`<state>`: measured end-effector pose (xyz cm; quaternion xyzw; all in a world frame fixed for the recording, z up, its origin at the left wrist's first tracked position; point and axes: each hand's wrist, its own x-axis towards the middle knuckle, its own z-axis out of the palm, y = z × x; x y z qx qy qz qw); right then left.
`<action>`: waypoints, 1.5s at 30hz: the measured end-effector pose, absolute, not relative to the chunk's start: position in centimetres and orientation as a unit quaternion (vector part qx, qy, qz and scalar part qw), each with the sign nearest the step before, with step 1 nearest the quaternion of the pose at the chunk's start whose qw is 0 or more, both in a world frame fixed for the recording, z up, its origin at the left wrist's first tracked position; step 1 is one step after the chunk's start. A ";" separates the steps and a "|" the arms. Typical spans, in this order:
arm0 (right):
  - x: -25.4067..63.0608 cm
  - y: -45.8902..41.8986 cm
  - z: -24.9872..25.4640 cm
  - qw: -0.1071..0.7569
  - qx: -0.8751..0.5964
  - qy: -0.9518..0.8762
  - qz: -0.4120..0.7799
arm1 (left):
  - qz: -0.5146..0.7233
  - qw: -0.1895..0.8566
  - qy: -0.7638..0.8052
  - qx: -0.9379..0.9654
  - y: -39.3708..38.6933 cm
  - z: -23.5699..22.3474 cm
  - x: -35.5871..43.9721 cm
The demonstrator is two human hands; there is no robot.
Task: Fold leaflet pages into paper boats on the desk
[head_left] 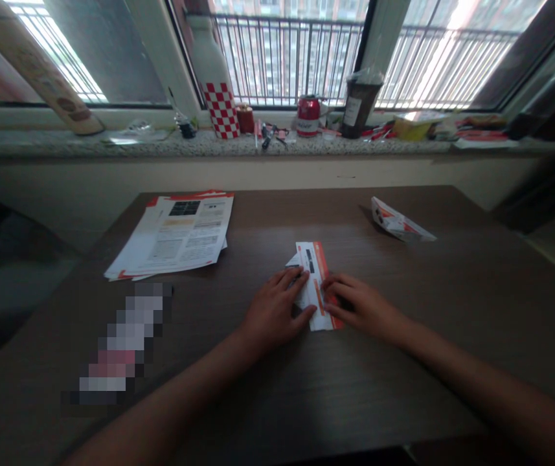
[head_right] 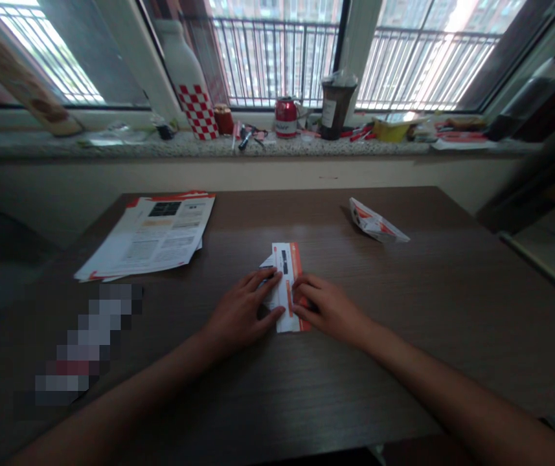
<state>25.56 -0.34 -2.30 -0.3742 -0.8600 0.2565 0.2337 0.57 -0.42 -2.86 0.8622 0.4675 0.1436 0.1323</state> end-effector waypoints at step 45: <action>25.4 -2.0 -2.2 0.203 -0.398 -0.858 0.254 | 0.115 0.123 0.456 0.874 -0.7 -3.5 0.2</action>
